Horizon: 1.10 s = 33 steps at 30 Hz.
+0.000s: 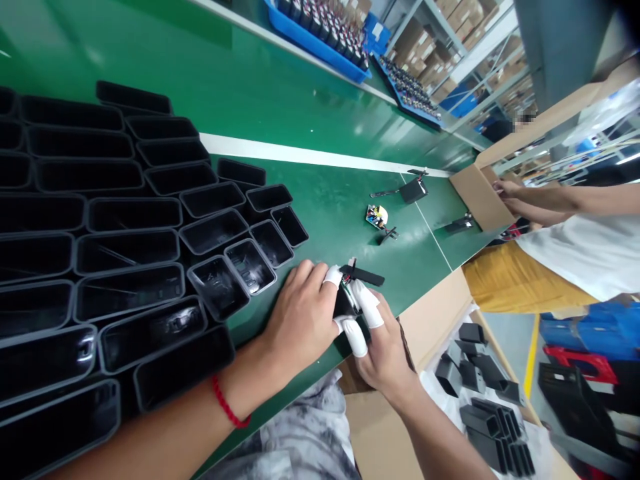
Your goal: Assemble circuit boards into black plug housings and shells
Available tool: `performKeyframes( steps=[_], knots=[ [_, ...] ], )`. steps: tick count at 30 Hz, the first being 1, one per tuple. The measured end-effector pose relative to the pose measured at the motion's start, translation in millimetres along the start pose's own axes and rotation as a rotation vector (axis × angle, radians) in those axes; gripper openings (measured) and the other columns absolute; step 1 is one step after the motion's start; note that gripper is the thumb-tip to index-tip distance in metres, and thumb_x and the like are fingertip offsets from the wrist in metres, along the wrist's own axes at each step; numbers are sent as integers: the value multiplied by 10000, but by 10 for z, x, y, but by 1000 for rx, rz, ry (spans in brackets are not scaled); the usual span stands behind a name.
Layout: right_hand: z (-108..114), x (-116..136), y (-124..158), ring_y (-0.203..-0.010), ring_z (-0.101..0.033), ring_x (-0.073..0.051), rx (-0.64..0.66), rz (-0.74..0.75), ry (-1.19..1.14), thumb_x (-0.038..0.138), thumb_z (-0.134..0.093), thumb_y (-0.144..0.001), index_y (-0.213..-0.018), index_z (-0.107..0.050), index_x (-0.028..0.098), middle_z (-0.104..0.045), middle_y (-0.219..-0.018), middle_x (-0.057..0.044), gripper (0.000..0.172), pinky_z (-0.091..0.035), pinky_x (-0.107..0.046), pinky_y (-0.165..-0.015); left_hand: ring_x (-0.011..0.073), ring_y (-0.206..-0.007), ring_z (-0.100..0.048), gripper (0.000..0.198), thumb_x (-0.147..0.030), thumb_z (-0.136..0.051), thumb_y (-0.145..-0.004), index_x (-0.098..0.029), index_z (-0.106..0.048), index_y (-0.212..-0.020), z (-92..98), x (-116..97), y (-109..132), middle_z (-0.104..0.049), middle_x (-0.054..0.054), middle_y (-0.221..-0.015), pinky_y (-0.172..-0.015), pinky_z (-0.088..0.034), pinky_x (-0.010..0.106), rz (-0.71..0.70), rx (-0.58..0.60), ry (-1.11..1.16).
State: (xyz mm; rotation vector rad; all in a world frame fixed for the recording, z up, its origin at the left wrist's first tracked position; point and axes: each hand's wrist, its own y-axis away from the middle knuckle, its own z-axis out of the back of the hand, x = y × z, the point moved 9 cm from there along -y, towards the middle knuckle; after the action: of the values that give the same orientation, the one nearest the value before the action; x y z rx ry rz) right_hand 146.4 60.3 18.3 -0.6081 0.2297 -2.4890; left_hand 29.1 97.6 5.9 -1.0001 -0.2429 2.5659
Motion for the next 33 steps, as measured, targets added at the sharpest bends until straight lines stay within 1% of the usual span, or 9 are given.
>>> performKeyframes(
  steps=[3, 5, 9, 13, 18, 24, 28, 31, 33],
  knots=[
    [37, -6, -59, -1213, -589, -304, -95, -60, -37, 234, -648, -902, -1448, -458, 239, -612, -1306, -152, 578, -535, -507, -998, 329, -974, -525, 213, -111, -673, -779, -110, -622, -985, -21, -24, -6, -620, 132, -1012, -875, -517, 493, -26, 41, 16],
    [135, -107, -78, -1122, -650, -278, -237, -179, -124, 264, -701, -874, -1303, -597, 234, -674, -1215, -121, 443, -558, -463, -971, 337, -1043, -518, 405, -161, -718, -776, -87, -588, -1152, -30, -64, -5, -617, 139, -1098, -927, -502, 502, -67, 57, 58],
    [39, -557, -15, -844, -726, -217, -438, -632, -716, 370, -662, -905, -1094, -716, 212, -759, -970, -69, 252, -627, -363, -754, 345, -1148, -506, 912, -301, -832, -720, -38, -333, -1437, 67, -64, 10, -570, 184, -1236, -993, -483, 502, -76, -55, 186],
    [-213, -641, -52, -672, -717, -204, -446, -802, -1192, 411, -681, -878, -947, -739, 176, -764, -839, -66, 251, -622, -312, -567, 334, -1096, -556, 766, -367, -764, -805, -98, -372, -1405, 103, -40, 37, -597, 169, -1189, -940, -507, 497, -89, -123, 234],
    [-334, -584, -91, -703, -727, -222, -364, -805, -1303, 426, -689, -875, -957, -739, 170, -762, -818, -69, 273, -645, -337, -610, 328, -1088, -559, 657, -321, -714, -863, -97, -391, -1389, 79, -19, 36, -607, 161, -1160, -927, -507, 491, -112, -124, 227],
    [-385, -636, -20, -785, -740, -199, -411, -864, -1349, 417, -721, -853, -969, -750, 203, -776, -894, -39, 245, -651, -323, -727, 326, -1082, -547, 631, -305, -715, -866, -67, -425, -1374, 60, -13, 10, -606, 161, -1150, -925, -505, 495, -96, -87, 231],
    [-163, -645, -21, -794, -745, -217, -398, -794, -1163, 435, -748, -827, -1013, -763, 213, -782, -901, -47, 290, -645, -349, -739, 329, -1083, -547, 592, -280, -686, -872, -62, -443, -1366, 52, -15, 15, -609, 161, -1146, -931, -512, 495, -71, -80, 200],
    [316, -672, 12, -1021, -721, -267, -538, -595, -569, 353, -743, -852, -1155, -735, 247, -767, -1071, -65, 322, -599, -427, -910, 332, -1107, -532, 567, -204, -618, -876, -36, -425, -1382, 37, -16, 31, -601, 173, -1158, -965, -504, 499, -52, -82, 137],
    [558, -532, 36, -1166, -663, -284, -659, -361, -109, 255, -711, -883, -1288, -660, 282, -719, -1216, -75, 409, -543, -468, -1007, 331, -1121, -519, 536, -178, -575, -884, -19, -431, -1375, 7, -19, 38, -594, 179, -1167, -984, -496, 502, -49, -65, 107]
  ],
)
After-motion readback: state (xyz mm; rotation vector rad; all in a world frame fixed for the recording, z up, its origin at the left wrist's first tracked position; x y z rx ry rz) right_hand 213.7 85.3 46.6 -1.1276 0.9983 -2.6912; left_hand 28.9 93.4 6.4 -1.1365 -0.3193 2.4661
